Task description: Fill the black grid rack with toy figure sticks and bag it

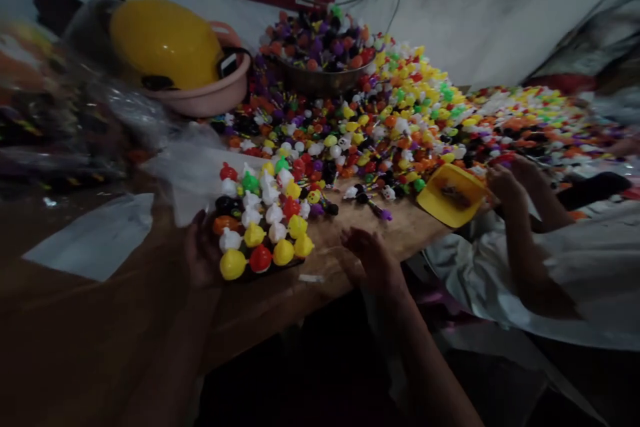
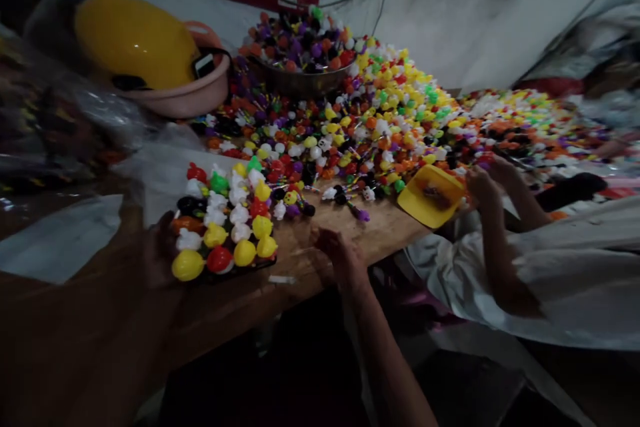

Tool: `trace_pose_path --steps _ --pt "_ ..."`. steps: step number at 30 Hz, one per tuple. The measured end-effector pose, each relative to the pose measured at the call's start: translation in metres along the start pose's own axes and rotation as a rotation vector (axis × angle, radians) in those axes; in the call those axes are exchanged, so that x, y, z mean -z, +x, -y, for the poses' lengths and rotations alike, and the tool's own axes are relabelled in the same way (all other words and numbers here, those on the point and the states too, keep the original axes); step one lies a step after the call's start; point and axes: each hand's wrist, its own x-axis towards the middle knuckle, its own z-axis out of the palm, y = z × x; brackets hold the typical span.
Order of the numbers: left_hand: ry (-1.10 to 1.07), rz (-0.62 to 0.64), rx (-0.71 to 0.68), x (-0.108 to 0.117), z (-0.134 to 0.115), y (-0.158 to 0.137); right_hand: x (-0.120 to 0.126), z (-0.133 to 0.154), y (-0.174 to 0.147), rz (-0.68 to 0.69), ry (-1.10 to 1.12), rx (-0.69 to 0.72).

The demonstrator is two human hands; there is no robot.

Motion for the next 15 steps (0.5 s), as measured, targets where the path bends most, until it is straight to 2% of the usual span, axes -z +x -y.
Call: trace_pose_path --steps 2,4,8,10,15 --pt "0.059 -0.004 -0.041 -0.003 -0.008 -0.004 0.027 0.009 -0.014 -0.018 0.152 -0.034" --pt "0.152 0.025 -0.06 -0.006 -0.019 -0.009 0.049 0.015 -0.027 -0.083 0.237 -0.003" --pt "0.206 0.143 0.023 -0.011 -0.041 -0.02 0.073 0.024 -0.047 -0.14 0.288 0.041" --pt "0.211 0.158 0.061 -0.015 -0.047 -0.028 0.078 0.027 -0.056 -0.103 0.331 0.032" --pt "0.192 0.102 0.07 -0.037 -0.06 -0.06 0.088 0.03 -0.072 0.048 0.372 -0.056"
